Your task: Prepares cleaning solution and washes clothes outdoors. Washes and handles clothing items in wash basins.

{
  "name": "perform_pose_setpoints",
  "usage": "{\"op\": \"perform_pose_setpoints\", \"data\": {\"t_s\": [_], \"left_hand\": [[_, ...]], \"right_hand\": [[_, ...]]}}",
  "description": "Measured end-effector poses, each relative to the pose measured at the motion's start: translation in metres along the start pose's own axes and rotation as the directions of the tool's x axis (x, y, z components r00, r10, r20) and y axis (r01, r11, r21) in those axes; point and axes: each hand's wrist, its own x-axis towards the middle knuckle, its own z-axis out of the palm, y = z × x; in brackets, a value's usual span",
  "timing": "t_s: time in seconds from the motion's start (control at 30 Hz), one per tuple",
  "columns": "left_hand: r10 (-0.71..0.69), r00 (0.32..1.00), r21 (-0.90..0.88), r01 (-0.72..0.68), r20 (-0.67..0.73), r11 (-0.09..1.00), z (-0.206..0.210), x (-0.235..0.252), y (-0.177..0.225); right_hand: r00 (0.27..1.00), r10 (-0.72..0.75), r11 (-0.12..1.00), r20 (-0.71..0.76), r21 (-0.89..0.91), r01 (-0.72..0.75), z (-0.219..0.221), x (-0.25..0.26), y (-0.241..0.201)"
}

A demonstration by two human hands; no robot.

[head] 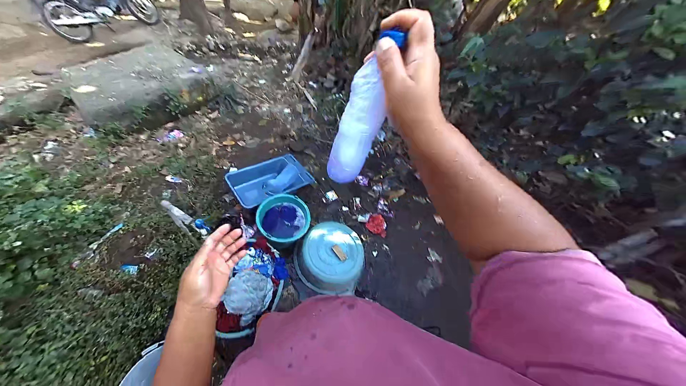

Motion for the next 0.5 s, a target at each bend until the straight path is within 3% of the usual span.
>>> {"op": "perform_pose_setpoints", "data": {"t_s": [0.1,0.2,0.3,0.4,0.5], "left_hand": [[-0.088,0.988,0.003,0.089,-0.126,0.996,-0.025,-0.005,-0.023],[-0.168,0.957,0.028,0.179,-0.236,0.983,-0.053,-0.018,-0.049],[-0.251,0.908,0.044,0.281,-0.336,0.959,-0.078,-0.035,-0.069],[-0.356,0.864,0.054,0.399,-0.355,0.915,-0.099,-0.046,-0.08],[-0.442,0.824,0.071,0.495,-0.354,0.866,-0.108,-0.041,-0.085]], "right_hand": [[0.992,0.075,0.969,0.099,-0.243,-0.048,-0.017,-0.044,0.032],[0.943,0.303,0.878,0.136,-0.423,-0.221,-0.042,-0.099,0.069],[0.856,0.511,0.724,0.082,-0.577,-0.377,-0.071,-0.167,0.102],[0.777,0.629,0.589,-0.008,-0.648,-0.484,-0.092,-0.241,0.119],[0.633,0.77,0.415,-0.078,-0.691,-0.591,-0.106,-0.31,0.121]]}}
